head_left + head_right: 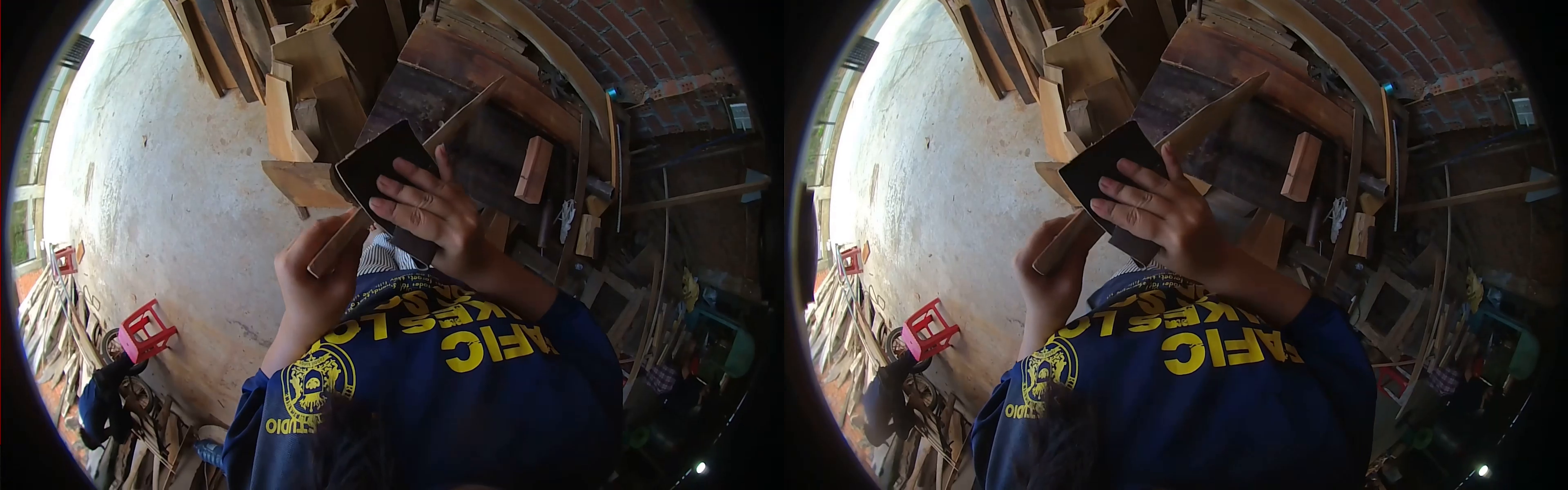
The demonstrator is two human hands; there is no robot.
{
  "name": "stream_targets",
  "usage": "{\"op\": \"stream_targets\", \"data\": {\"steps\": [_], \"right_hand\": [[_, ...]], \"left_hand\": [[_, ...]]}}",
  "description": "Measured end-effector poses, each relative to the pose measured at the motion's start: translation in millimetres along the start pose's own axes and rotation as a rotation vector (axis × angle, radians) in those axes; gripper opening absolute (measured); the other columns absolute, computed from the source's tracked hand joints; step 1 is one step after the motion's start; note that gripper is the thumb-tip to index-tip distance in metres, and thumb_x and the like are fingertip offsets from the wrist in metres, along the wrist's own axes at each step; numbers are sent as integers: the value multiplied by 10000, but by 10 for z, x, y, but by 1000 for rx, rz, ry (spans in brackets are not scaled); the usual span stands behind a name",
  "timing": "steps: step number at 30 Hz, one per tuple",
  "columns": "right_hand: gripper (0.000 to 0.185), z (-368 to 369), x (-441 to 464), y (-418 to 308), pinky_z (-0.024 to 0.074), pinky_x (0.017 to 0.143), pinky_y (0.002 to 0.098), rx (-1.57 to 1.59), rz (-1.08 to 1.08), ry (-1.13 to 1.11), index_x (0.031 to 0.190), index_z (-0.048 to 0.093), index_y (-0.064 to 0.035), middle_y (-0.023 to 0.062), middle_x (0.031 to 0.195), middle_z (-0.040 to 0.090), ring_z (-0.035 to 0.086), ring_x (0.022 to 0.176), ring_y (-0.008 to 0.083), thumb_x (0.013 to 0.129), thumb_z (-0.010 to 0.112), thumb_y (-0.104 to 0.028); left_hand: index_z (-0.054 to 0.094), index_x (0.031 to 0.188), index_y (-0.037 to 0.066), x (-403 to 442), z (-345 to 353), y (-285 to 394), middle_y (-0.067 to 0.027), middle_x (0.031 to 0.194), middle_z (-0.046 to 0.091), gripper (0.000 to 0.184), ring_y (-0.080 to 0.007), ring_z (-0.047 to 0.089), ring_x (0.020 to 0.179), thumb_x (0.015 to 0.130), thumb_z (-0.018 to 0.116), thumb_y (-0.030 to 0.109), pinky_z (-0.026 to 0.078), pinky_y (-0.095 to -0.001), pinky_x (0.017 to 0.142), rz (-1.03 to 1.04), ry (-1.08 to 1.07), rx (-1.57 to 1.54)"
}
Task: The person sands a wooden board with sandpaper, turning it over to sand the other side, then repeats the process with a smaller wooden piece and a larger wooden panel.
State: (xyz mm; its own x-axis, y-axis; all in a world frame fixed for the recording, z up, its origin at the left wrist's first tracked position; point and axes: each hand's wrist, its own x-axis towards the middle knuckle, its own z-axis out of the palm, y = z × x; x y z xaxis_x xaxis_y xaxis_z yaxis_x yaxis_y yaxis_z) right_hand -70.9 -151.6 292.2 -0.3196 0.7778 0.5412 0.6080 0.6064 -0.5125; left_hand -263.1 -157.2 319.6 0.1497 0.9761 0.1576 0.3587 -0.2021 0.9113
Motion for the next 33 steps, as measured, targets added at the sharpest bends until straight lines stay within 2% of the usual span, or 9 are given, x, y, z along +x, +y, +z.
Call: {"op": "stream_targets", "data": {"steps": [2,3,7,9,16,20,24,30,33], "right_hand": [[426,60,119,-12,204,1104,575,3,20,-2,1188,635,-165,56,1207,624,528,1206,268,770,656,-86],[355,68,173,-55,198,1120,524,0,49,-17,1141,663,-132,78,1189,633,531,1208,276,788,660,-96],[411,192,252,80,202,1121,523,79,71,-29,1155,656,-148,76,1195,630,527,1212,274,756,682,-56],[486,185,258,245,210,1120,527,26,245,-20,1176,644,-166,80,1205,625,522,1217,277,716,702,-18],[580,25,348,-29,244,1121,519,108,8,-156,1188,624,-170,66,1215,619,538,1196,267,649,755,-2],[632,58,316,285,239,1126,516,-8,223,-126,1218,604,-171,64,1239,605,521,1216,261,632,768,1],[594,-40,388,-21,222,1132,513,62,-29,-195,1216,609,-162,73,1258,590,510,1229,259,654,759,-46],[599,-41,372,289,228,1131,506,88,164,-156,1213,614,-169,74,1256,593,521,1218,250,647,752,-27],[577,-118,363,107,243,1124,504,140,23,-151,1195,626,-158,76,1251,595,530,1208,256,646,756,-39]], "left_hand": [[653,959,-33,41,-13,-109,-110,806,686,189,-109,649,732,773,662,-65,495,-239,647,-88,69,-133],[651,957,-38,49,-26,-116,-104,806,688,179,-97,640,757,779,657,-62,494,-238,660,-140,89,-168],[649,959,-38,69,-79,-178,-99,797,687,180,-103,643,759,780,662,-58,492,-235,666,-171,143,-206],[622,984,-48,56,-125,-172,-70,875,675,186,-108,626,822,798,622,-52,504,-244,734,-198,33,-112],[624,972,-49,87,-117,-124,-59,831,671,171,-85,610,752,803,646,-33,489,-225,682,-164,9,-90],[627,967,-56,142,-135,-127,-68,828,675,164,-91,619,759,806,647,-31,495,-229,678,-124,27,-81],[633,963,-56,189,-125,-118,-64,815,676,163,-90,619,759,805,658,-23,493,-229,673,-137,37,-104],[633,965,-47,253,-166,-53,-66,819,679,166,-94,624,772,803,661,-27,498,-229,690,-123,29,-65],[663,943,-18,214,-91,21,-128,786,688,158,-122,661,740,787,686,-18,494,-246,640,-84,26,-49]]}}
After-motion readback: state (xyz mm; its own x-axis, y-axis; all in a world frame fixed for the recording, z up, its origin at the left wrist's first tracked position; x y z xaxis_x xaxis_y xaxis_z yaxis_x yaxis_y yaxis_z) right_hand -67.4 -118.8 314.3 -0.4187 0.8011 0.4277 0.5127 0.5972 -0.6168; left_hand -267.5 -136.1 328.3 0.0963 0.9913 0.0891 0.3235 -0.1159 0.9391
